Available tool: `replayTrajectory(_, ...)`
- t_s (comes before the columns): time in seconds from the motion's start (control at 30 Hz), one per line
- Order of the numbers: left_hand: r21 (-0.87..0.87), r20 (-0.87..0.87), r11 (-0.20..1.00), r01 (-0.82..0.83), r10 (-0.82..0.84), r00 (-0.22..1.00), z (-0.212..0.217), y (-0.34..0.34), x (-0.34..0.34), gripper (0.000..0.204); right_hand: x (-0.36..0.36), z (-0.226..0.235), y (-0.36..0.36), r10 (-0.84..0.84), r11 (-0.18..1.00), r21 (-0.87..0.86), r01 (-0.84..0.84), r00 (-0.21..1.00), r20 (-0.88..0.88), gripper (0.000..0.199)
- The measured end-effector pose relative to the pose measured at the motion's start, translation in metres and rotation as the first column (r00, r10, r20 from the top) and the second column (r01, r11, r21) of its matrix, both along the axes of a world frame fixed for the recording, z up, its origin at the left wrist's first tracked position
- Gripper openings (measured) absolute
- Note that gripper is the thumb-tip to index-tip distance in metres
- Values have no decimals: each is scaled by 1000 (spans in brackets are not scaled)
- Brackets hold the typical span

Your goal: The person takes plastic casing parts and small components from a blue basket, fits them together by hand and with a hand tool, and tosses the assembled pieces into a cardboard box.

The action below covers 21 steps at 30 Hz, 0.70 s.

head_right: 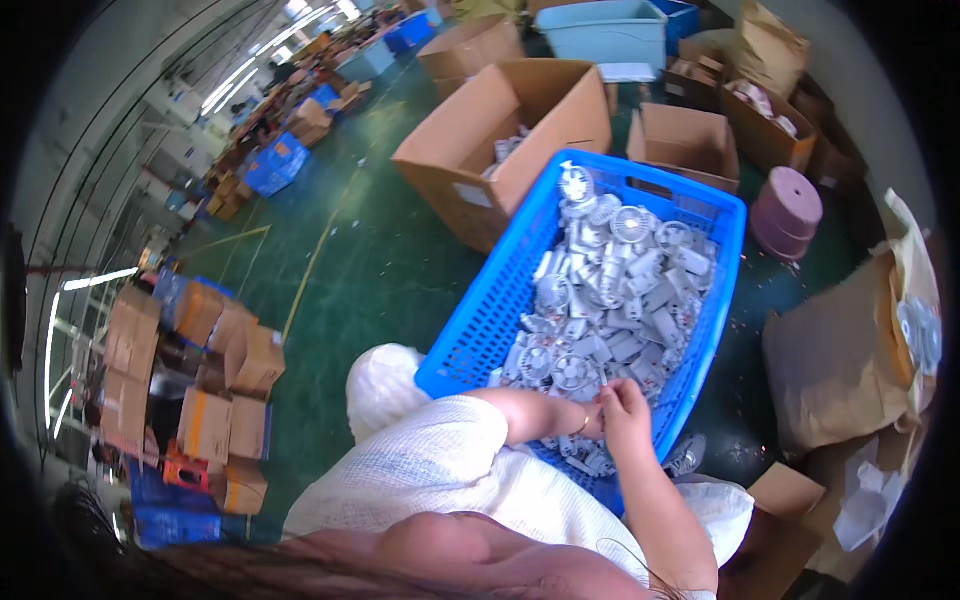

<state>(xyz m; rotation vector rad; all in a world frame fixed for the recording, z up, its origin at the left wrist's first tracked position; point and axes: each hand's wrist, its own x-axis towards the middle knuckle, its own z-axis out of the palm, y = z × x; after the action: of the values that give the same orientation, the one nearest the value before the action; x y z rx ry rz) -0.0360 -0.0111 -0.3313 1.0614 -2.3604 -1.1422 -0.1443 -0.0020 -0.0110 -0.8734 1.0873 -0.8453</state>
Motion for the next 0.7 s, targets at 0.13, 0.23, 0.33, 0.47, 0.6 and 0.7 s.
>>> replayTrajectory(0.13,-56,124,981,187,-179,976,13,-3,-28,36,-3,6,-4,-51,992,117,40,994,92,7)
replayTrajectory(0.23,-113,268,957,268,-231,935,36,10,9,35,1,15,-4,-22,987,161,-3,989,150,7)
replayTrajectory(0.33,-163,405,929,333,-245,881,46,21,10,34,-2,15,-4,-52,979,202,11,979,199,8)
replayTrajectory(0.47,-234,597,900,367,-165,785,50,27,-10,32,-4,12,-5,-37,966,258,-18,977,208,9)
replayTrajectory(0.6,-310,754,859,408,-40,656,60,36,-13,31,-2,7,-5,-40,958,287,-18,979,198,9)
replayTrajectory(0.7,-357,843,817,452,73,533,71,46,-20,30,2,4,-3,-30,959,284,-26,981,190,9)
